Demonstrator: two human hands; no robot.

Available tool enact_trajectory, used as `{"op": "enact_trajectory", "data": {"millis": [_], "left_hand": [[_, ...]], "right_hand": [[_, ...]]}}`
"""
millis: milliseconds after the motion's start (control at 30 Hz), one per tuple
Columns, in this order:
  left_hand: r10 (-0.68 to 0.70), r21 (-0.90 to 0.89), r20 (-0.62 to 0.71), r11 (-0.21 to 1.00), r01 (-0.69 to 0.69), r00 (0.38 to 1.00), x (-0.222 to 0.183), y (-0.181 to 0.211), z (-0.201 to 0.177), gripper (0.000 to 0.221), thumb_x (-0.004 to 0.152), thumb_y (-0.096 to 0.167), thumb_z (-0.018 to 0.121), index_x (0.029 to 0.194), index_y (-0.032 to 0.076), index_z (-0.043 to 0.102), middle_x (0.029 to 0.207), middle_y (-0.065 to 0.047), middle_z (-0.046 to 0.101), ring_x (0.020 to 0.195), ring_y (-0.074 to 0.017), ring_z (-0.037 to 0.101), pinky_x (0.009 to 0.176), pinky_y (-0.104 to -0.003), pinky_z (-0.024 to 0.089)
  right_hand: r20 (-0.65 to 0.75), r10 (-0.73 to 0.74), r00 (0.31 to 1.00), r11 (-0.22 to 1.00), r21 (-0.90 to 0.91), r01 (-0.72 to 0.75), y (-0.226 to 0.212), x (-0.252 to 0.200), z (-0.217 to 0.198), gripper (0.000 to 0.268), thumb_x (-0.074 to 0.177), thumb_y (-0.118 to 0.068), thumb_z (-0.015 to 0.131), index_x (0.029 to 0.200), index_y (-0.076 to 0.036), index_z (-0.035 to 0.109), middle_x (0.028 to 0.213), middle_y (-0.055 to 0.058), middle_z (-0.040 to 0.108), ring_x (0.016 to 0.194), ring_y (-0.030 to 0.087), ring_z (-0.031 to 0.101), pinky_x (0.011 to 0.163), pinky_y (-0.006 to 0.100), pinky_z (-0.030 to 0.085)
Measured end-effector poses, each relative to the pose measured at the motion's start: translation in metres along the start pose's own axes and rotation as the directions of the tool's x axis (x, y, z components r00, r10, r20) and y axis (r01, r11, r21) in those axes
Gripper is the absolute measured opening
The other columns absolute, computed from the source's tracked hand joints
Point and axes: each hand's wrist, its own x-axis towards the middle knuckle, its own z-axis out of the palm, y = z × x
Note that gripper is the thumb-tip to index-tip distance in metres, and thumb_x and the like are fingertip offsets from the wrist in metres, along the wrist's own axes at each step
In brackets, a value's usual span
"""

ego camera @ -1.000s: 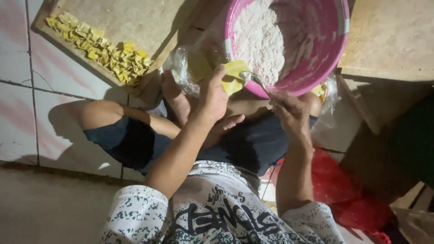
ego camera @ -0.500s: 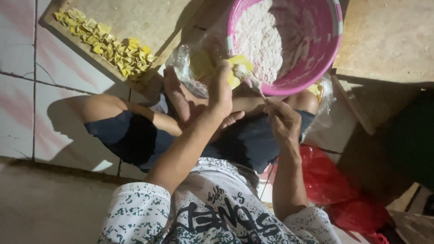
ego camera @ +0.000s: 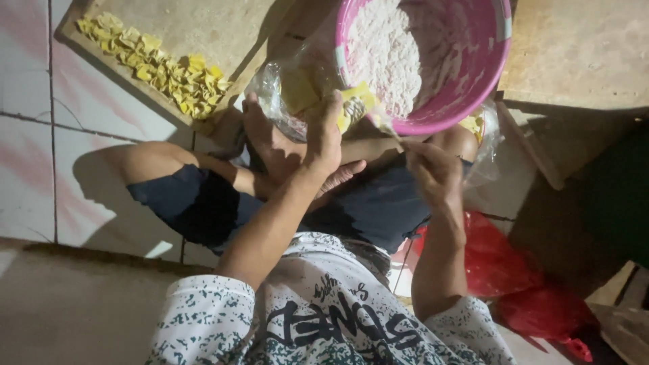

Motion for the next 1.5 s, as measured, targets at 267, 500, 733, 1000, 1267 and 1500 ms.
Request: {"op": "enact_trajectory", "data": {"millis": [267,500,733,1000,1267,1500], "left_hand": [[-0.029,-0.145,-0.028,0.989,0.025,0.999,-0.002,0.009,0.003,0.052,0.099,0.034,0.062,0.123,-0.012,0.06,0.118,-0.028,0.062,0.104,-0.0308,0.062,0.098,-0.046,0.052],[-0.034,-0.089,-0.036,0.996,0.031,0.999,0.004,-0.014,0.001,0.051,0.103,0.037,0.054,0.113,-0.012,0.064,0.105,-0.029,0.07,0.1,-0.0353,0.072,0.091,-0.044,0.058],[0.064,0.391,-0.19,0.92,0.015,0.98,0.019,-0.008,-0.021,0.06,0.096,0.056,0.058,0.117,0.001,0.072,0.119,-0.027,0.068,0.118,-0.0354,0.064,0.107,-0.045,0.044],[0.157,0.368,-0.083,0.922,-0.116,0.984,0.021,-0.036,-0.021,0.045,0.101,0.04,0.059,0.113,-0.001,0.072,0.115,-0.02,0.07,0.109,-0.0203,0.062,0.106,-0.043,0.045],[-0.202,0.194,-0.232,0.949,0.249,0.951,0.005,0.007,0.002,0.059,0.092,0.043,0.062,0.124,-0.007,0.063,0.123,-0.027,0.065,0.115,-0.0327,0.063,0.101,-0.044,0.049],[-0.34,-0.195,-0.254,0.935,0.297,0.905,0.005,0.009,0.002,0.06,0.093,0.039,0.066,0.13,-0.008,0.057,0.128,-0.031,0.061,0.118,-0.0362,0.063,0.098,-0.049,0.052]], "right_hand": [[0.056,0.068,0.996,0.974,-0.22,-0.054,-0.022,0.01,0.003,0.022,0.099,-0.012,0.065,0.114,-0.008,0.08,0.084,0.021,0.072,0.079,0.035,0.073,0.071,0.046,0.056],[0.069,0.122,0.99,0.987,-0.114,-0.114,-0.008,0.012,0.034,0.024,0.092,-0.01,0.064,0.109,-0.01,0.082,0.082,0.017,0.073,0.079,0.027,0.071,0.072,0.041,0.056],[-0.107,0.132,0.985,0.899,-0.406,-0.165,-0.018,-0.002,0.009,0.023,0.097,-0.014,0.062,0.11,-0.013,0.081,0.091,0.018,0.075,0.088,0.042,0.071,0.078,0.055,0.054],[-0.016,0.099,0.995,0.983,-0.152,-0.1,-0.029,0.003,0.042,0.023,0.099,-0.008,0.063,0.114,-0.012,0.079,0.093,0.016,0.075,0.089,0.029,0.073,0.077,0.043,0.057],[-0.023,0.184,0.983,0.96,-0.208,-0.185,-0.023,0.001,0.03,0.02,0.1,-0.011,0.066,0.114,-0.006,0.078,0.097,0.024,0.074,0.095,0.045,0.071,0.076,0.054,0.056],[0.013,0.202,0.979,0.953,-0.233,-0.194,-0.02,-0.001,0.014,0.021,0.102,-0.016,0.062,0.113,-0.01,0.079,0.086,0.023,0.073,0.084,0.045,0.072,0.069,0.055,0.054]]}}
